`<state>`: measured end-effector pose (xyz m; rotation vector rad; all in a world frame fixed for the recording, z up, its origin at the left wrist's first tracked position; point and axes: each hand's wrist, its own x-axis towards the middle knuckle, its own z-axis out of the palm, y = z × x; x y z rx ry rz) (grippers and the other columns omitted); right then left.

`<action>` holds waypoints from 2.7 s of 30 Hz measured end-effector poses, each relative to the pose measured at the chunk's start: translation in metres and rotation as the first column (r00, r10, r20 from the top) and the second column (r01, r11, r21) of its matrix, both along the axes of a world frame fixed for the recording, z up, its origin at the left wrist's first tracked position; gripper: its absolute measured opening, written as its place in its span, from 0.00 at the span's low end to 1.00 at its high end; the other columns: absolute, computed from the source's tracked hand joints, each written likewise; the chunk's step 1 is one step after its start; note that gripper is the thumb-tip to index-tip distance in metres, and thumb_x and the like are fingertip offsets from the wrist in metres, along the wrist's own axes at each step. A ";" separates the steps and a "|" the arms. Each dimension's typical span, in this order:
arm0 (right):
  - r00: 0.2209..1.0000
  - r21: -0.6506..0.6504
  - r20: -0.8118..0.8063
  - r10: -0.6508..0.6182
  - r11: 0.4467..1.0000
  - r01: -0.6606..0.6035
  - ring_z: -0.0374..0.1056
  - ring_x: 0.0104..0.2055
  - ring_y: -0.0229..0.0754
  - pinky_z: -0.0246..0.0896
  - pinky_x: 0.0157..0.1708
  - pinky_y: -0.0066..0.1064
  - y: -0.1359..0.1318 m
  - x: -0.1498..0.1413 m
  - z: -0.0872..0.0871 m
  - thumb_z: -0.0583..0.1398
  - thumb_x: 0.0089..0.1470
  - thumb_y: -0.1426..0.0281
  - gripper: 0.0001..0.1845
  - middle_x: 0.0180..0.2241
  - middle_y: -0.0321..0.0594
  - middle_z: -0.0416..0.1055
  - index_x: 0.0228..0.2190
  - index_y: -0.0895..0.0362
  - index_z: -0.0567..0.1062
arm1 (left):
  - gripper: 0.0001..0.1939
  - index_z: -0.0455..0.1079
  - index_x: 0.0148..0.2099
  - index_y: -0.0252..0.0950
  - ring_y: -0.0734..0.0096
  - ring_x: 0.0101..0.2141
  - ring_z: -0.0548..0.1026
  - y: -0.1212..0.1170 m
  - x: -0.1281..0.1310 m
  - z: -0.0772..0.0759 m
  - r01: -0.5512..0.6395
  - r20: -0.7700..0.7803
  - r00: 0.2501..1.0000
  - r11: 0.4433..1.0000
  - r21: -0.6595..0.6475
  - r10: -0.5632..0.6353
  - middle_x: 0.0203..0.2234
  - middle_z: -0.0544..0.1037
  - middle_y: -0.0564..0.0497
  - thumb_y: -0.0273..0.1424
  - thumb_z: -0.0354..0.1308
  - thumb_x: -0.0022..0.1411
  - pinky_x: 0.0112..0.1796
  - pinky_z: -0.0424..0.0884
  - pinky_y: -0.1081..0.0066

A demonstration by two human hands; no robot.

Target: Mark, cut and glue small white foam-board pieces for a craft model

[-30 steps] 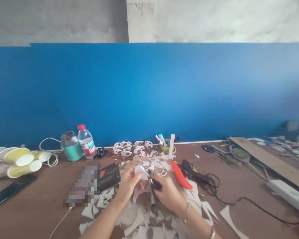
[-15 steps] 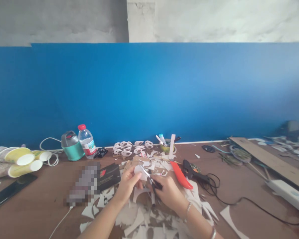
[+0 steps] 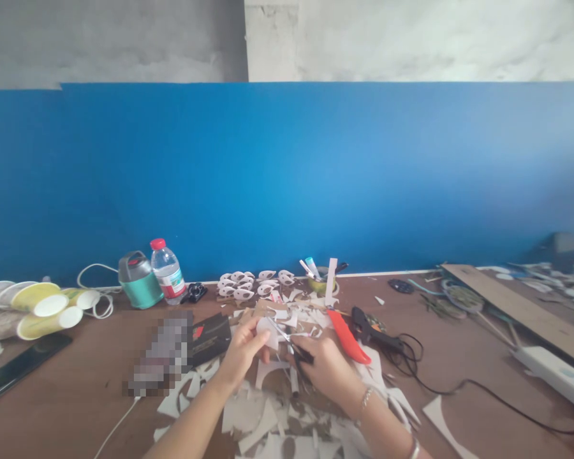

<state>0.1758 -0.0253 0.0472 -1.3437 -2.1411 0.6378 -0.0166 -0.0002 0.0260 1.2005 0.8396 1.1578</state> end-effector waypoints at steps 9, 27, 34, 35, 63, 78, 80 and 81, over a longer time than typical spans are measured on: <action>0.992 0.045 0.127 -0.020 0.999 0.014 0.66 0.27 0.40 0.56 0.30 0.27 0.001 0.003 0.001 0.56 0.53 0.75 0.09 0.25 0.41 0.75 0.31 0.57 0.77 | 0.16 0.70 0.36 0.33 0.79 0.16 0.64 0.003 -0.005 -0.001 0.018 -0.052 0.999 0.999 0.046 -0.015 0.22 0.69 0.55 0.42 0.61 0.56 0.18 0.62 0.76; 0.959 -0.034 0.284 -0.004 0.999 0.014 0.66 0.26 0.38 0.49 0.27 0.26 -0.001 0.006 0.011 0.54 0.49 0.77 0.10 0.25 0.39 0.75 0.28 0.56 0.76 | 0.19 0.69 0.35 0.32 0.81 0.18 0.58 0.011 -0.021 -0.002 0.118 -0.166 0.981 0.990 0.072 -0.104 0.21 0.64 0.56 0.46 0.60 0.55 0.16 0.51 0.79; 0.964 -0.021 0.267 0.011 1.000 -0.006 0.67 0.28 0.40 0.52 0.28 0.27 0.003 0.009 0.003 0.55 0.49 0.76 0.10 0.26 0.41 0.76 0.28 0.55 0.77 | 0.18 0.68 0.32 0.33 0.80 0.20 0.59 0.012 -0.027 0.003 0.169 -0.159 0.973 0.986 0.012 -0.165 0.23 0.68 0.53 0.45 0.63 0.53 0.18 0.49 0.78; 0.964 -0.020 0.264 0.009 1.000 -0.004 0.67 0.27 0.40 0.52 0.28 0.27 0.003 0.010 0.003 0.55 0.49 0.76 0.10 0.26 0.41 0.76 0.28 0.55 0.77 | 0.18 0.68 0.31 0.33 0.80 0.21 0.59 0.012 -0.027 0.004 0.178 -0.151 0.973 0.984 0.003 -0.175 0.23 0.68 0.53 0.44 0.63 0.53 0.19 0.49 0.78; 0.980 -0.111 -0.195 0.040 0.992 -0.063 0.53 0.23 0.35 0.51 0.25 0.26 -0.005 -0.009 -0.004 0.57 0.51 0.71 0.07 0.21 0.32 0.65 0.30 0.57 0.77 | 0.12 0.69 0.35 0.35 0.82 0.17 0.63 0.010 -0.018 -0.014 0.111 -0.017 0.994 0.990 0.092 -0.109 0.25 0.70 0.55 0.40 0.60 0.59 0.18 0.56 0.77; 0.983 -0.127 -0.175 0.048 0.989 -0.071 0.63 0.27 0.39 0.60 0.30 0.28 -0.004 -0.005 -0.001 0.57 0.52 0.69 0.11 0.24 0.38 0.72 0.30 0.59 0.79 | 0.13 0.68 0.33 0.34 0.82 0.17 0.60 0.010 -0.022 -0.005 0.144 -0.063 0.988 0.986 0.085 -0.139 0.24 0.69 0.55 0.40 0.59 0.60 0.19 0.52 0.76; 0.987 -0.125 -0.158 0.042 0.990 -0.062 0.63 0.27 0.39 0.60 0.30 0.28 -0.004 -0.005 0.002 0.57 0.52 0.69 0.11 0.24 0.37 0.72 0.29 0.60 0.79 | 0.13 0.67 0.34 0.34 0.83 0.17 0.60 0.011 -0.023 -0.006 0.154 -0.075 0.986 0.984 0.085 -0.148 0.24 0.68 0.55 0.40 0.58 0.60 0.19 0.52 0.76; 0.989 -0.125 -0.144 0.040 0.990 -0.058 0.62 0.27 0.38 0.60 0.30 0.28 -0.004 -0.005 0.003 0.57 0.52 0.69 0.10 0.24 0.37 0.71 0.29 0.60 0.78 | 0.13 0.67 0.34 0.34 0.82 0.17 0.60 0.011 -0.024 -0.006 0.164 -0.081 0.984 0.983 0.084 -0.157 0.23 0.68 0.55 0.40 0.58 0.60 0.19 0.52 0.76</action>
